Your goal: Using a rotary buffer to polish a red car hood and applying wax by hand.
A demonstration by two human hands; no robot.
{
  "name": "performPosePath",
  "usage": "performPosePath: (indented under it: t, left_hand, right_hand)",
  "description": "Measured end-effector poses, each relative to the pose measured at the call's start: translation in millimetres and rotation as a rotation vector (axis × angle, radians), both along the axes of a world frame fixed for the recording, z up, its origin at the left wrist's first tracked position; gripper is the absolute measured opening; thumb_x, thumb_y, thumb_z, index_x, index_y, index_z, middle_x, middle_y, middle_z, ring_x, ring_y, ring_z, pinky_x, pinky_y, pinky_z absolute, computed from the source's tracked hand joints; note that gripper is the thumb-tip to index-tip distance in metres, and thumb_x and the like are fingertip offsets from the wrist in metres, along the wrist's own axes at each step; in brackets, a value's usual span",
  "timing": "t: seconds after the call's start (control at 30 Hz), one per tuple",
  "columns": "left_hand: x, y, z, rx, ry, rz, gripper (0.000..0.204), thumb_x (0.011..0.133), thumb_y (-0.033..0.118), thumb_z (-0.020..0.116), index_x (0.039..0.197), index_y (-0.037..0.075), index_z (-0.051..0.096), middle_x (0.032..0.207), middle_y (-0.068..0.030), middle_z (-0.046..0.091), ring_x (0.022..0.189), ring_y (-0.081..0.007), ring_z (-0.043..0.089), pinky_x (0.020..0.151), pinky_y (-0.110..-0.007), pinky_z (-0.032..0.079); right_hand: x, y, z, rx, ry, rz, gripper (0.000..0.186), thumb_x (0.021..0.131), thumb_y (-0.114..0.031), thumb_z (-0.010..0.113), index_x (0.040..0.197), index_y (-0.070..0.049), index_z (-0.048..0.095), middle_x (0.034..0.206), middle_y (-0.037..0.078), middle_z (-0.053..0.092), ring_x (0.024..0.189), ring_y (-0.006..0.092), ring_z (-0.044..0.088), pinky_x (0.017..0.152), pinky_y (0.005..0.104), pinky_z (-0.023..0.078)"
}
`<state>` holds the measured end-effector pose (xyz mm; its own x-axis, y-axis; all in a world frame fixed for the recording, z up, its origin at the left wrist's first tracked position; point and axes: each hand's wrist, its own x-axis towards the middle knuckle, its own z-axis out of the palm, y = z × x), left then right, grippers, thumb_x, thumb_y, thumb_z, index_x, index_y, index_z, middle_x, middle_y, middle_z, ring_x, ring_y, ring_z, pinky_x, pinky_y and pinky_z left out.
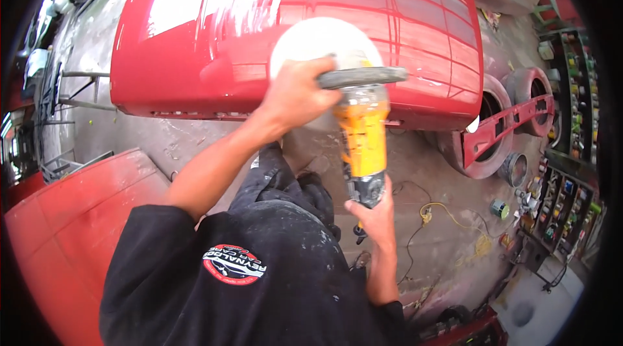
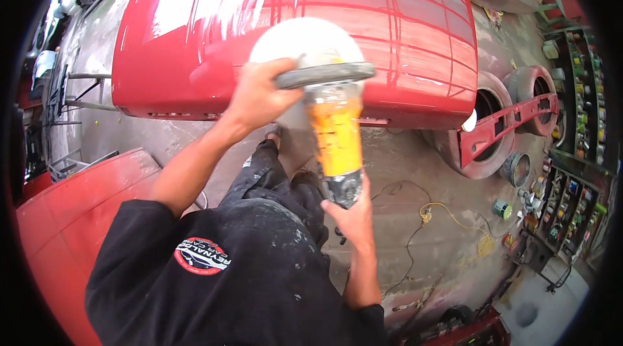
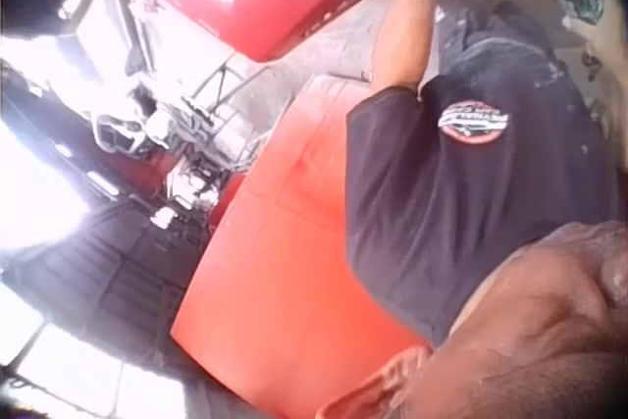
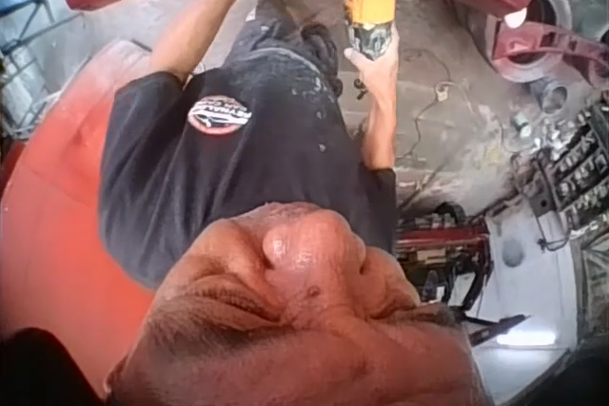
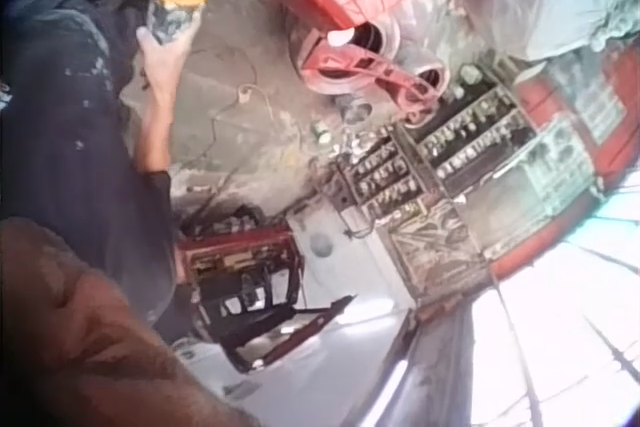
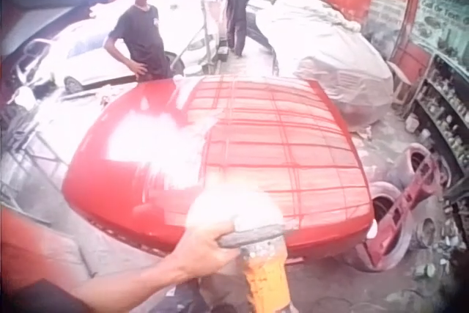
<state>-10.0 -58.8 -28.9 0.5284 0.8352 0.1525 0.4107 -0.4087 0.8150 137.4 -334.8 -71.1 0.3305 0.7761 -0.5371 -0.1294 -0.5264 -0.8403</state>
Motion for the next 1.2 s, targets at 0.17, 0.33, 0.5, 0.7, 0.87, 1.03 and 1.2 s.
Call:
performPosePath:
  t: [0.17,0.33,0.5,0.7,0.87,1.03,1.2]
  left_hand:
    - [129.0,10.3,-2.3,-0.066,0.023,-0.222,0.023,0.071,0.015,0.071,0.090,0.003,0.075,0.079,-0.0231,0.071,0.074,-0.0389,0.072,0.070,-0.047,0.057]
    - [200.4,-0.1,-17.3,-0.006,-0.035,-0.263,0.025,0.069,0.019,0.071,0.089,0.006,0.076,0.083,-0.0225,0.073,0.083,-0.0420,0.072,0.078,-0.050,0.058]
    - [196.2,1.0,-9.0,-0.019,0.004,-0.240,0.025,0.068,0.019,0.071,0.090,0.009,0.078,0.090,-0.0207,0.075,0.092,-0.0401,0.073,0.085,-0.048,0.059]
    - [110.8,24.4,-10.8,-0.058,-0.082,-0.063,0.017,0.073,0.011,0.076,0.087,0.001,0.073,0.070,-0.0163,0.069,0.063,-0.0204,0.065,0.061,-0.038,0.053]
    - [38.2,27.1,5.4,-0.005,-0.005,0.072,0.012,0.079,0.007,0.076,0.081,-0.002,0.069,0.063,-0.0065,0.061,0.063,-0.0051,0.053,0.055,-0.029,0.044]
    - [-7.4,16.9,16.7,-0.025,0.028,0.180,0.012,0.083,0.006,0.075,0.079,0.000,0.067,0.062,0.0022,0.055,0.063,-0.0037,0.047,0.055,-0.027,0.039]
    - [-12.0,23.1,18.9,-0.057,0.057,0.147,0.012,0.084,0.007,0.074,0.079,0.000,0.066,0.062,0.0018,0.053,0.063,-0.0040,0.047,0.055,-0.028,0.038]
  right_hand:
    - [58.6,-13.0,14.2,-0.102,-0.017,-0.254,0.076,0.071,0.004,0.081,0.139,-0.005,0.048,0.109,0.002,0.062,0.089,0.0128,0.062,0.078,0.0292,0.053]
    - [86.1,-29.8,5.4,-0.033,-0.141,-0.370,0.063,0.076,0.003,0.074,0.133,-0.005,0.048,0.095,0.005,0.062,0.071,0.0137,0.061,0.060,0.0290,0.051]
    - [85.4,-28.6,4.9,0.011,-0.166,-0.376,0.064,0.076,0.003,0.075,0.133,-0.006,0.049,0.097,0.003,0.061,0.072,0.0123,0.060,0.061,0.0281,0.051]
    - [58.6,10.5,3.5,-0.017,-0.050,-0.192,0.090,0.071,0.002,0.081,0.151,0.000,0.040,0.125,0.008,0.061,0.110,0.0185,0.061,0.101,0.0339,0.049]
    - [36.5,34.6,4.6,0.092,-0.097,0.001,0.103,0.071,0.000,0.083,0.158,0.001,0.029,0.132,0.016,0.064,0.119,0.0228,0.064,0.106,0.0358,0.048]
    - [26.6,42.1,13.5,0.058,-0.091,0.150,0.107,0.073,-0.006,0.085,0.162,-0.003,0.025,0.135,0.021,0.064,0.124,0.0280,0.065,0.106,0.0377,0.049]
    - [16.6,42.1,6.4,0.055,-0.046,0.116,0.110,0.070,-0.002,0.086,0.161,0.000,0.026,0.139,0.017,0.061,0.128,0.0238,0.060,0.109,0.0362,0.045]
